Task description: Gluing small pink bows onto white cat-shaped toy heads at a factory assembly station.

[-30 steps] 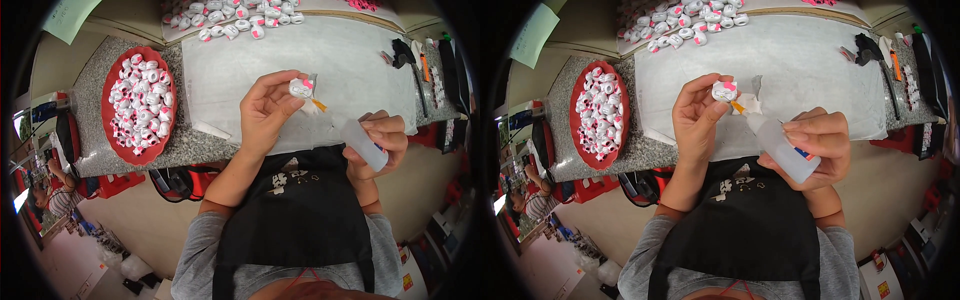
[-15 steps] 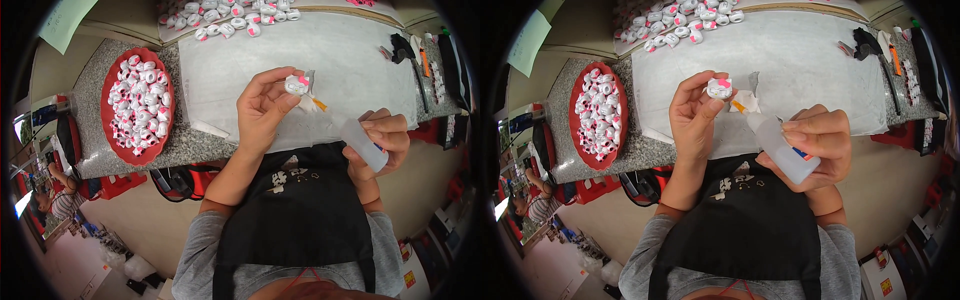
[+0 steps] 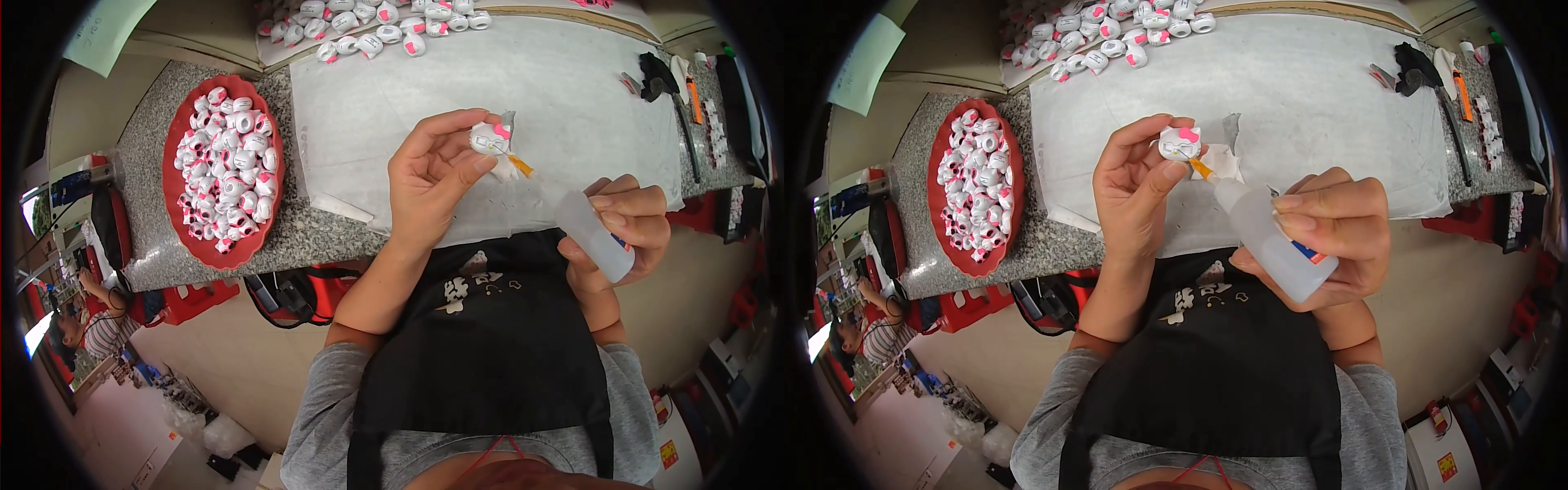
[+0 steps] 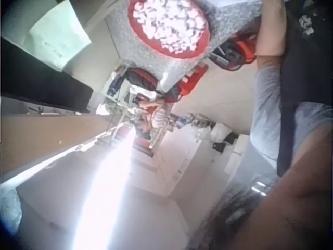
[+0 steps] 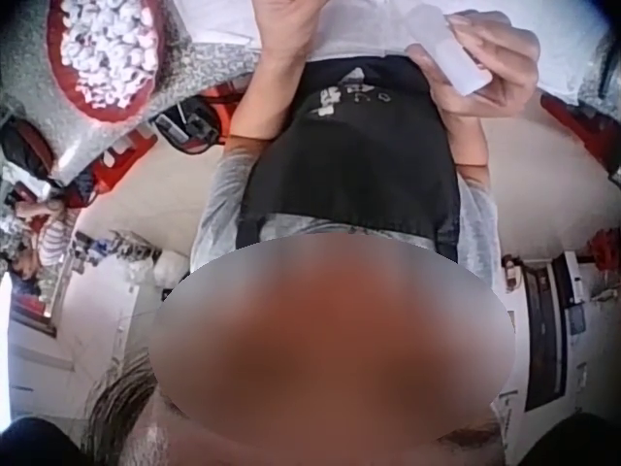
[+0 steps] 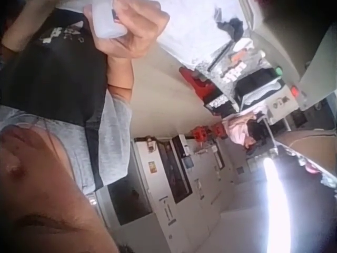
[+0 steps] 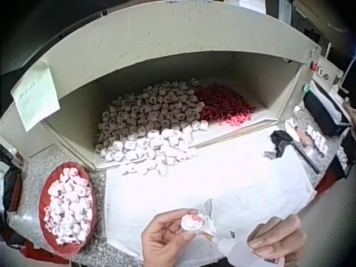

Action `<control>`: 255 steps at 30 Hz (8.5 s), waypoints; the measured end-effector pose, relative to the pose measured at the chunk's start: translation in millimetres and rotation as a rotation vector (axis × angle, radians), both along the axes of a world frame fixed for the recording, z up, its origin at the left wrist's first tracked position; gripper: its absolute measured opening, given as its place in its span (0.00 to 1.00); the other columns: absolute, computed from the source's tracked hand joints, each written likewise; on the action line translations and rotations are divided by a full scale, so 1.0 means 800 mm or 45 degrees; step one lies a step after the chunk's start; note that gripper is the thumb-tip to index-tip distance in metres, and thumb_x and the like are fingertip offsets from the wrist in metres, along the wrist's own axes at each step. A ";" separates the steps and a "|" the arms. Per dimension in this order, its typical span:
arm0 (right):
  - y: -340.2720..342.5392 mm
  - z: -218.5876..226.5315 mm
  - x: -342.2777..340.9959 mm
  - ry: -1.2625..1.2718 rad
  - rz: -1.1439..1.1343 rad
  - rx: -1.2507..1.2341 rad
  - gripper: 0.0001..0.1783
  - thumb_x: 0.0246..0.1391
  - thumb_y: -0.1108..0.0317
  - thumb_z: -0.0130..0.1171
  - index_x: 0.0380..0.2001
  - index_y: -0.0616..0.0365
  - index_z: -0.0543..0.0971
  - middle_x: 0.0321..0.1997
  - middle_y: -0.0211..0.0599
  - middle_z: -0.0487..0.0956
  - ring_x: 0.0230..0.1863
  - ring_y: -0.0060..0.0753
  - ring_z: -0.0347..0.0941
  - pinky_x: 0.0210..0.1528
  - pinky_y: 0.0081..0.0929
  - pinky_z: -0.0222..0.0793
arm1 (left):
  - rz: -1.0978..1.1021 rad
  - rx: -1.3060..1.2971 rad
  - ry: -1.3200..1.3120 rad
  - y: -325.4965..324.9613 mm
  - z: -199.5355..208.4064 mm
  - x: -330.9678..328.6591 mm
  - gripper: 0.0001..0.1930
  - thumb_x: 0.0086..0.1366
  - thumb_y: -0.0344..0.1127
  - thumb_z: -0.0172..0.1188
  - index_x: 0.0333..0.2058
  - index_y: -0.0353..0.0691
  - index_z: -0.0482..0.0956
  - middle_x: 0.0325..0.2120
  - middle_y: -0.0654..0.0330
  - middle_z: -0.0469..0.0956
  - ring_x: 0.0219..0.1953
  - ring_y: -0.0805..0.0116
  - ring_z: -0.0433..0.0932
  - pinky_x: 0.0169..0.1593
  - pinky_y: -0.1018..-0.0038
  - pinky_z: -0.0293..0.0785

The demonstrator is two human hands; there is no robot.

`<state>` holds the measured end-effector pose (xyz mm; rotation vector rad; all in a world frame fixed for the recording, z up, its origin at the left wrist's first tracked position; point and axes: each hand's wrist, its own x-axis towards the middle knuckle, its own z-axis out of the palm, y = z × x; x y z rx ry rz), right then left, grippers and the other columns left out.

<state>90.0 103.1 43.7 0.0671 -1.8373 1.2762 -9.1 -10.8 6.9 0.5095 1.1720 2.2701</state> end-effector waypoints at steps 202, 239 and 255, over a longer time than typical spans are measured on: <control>0.016 -0.034 -0.021 -0.666 0.538 -0.890 0.15 0.32 0.78 0.59 0.29 0.66 0.71 0.30 0.40 0.71 0.21 0.21 0.66 0.18 0.15 0.61 | -0.138 -0.061 0.319 0.000 -0.004 0.004 0.10 0.46 0.21 0.54 0.31 0.32 0.71 0.32 0.53 0.71 0.38 0.65 0.69 0.42 0.73 0.64; -0.001 -0.021 -0.029 -0.674 0.540 -1.026 0.13 0.36 0.78 0.54 0.31 0.66 0.71 0.20 0.34 0.70 0.18 0.20 0.65 0.21 0.15 0.61 | -0.229 0.071 0.069 -0.009 -0.004 0.000 0.10 0.48 0.21 0.52 0.33 0.31 0.68 0.33 0.52 0.70 0.34 0.70 0.69 0.36 0.76 0.67; -0.012 -0.018 -0.030 -0.641 0.639 -0.969 0.19 0.35 0.77 0.54 0.36 0.67 0.68 0.24 0.38 0.71 0.21 0.22 0.65 0.20 0.16 0.61 | -0.016 0.075 0.325 -0.033 0.010 -0.005 0.11 0.45 0.20 0.55 0.31 0.31 0.68 0.28 0.55 0.70 0.28 0.71 0.70 0.29 0.79 0.68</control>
